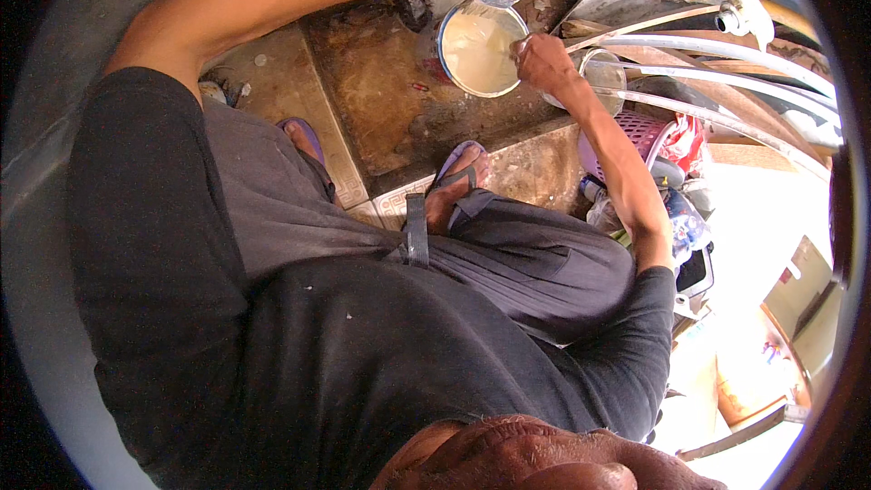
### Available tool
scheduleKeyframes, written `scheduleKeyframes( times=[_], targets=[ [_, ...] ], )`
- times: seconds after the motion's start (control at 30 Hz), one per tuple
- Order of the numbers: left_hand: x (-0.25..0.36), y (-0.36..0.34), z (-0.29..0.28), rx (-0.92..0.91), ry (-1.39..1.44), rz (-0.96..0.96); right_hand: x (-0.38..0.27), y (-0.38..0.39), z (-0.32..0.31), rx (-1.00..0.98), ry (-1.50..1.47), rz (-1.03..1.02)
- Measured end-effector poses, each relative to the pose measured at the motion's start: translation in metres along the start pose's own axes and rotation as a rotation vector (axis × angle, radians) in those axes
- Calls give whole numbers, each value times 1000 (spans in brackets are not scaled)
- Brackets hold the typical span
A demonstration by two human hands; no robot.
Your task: The person sits on the floor and stirs paint in a small bucket using a brush, then applies the paint to a plumbing fixture.
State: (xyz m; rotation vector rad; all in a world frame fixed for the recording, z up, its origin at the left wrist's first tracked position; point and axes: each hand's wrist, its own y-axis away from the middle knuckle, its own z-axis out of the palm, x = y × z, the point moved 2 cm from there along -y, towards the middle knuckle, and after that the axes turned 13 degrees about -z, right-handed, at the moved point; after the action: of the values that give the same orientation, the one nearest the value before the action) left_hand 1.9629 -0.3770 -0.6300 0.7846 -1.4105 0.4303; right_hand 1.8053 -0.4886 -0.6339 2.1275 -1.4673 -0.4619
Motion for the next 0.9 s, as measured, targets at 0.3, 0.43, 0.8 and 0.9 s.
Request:
scheduleKeyframes(
  times=[0.3,0.43,0.8,0.9],
  targets=[
    [-5,-3,0,43,-23,71,-13,-12,5,354,-101,60],
    [4,5,-4,-20,-24,-22,-3,-3,6,82,36,32],
    [2,2,-5,9,-61,7,-8,-13,5,359,-52,102],
    [6,5,-7,-19,-59,-17,0,-1,5,166,8,100]
  ],
)
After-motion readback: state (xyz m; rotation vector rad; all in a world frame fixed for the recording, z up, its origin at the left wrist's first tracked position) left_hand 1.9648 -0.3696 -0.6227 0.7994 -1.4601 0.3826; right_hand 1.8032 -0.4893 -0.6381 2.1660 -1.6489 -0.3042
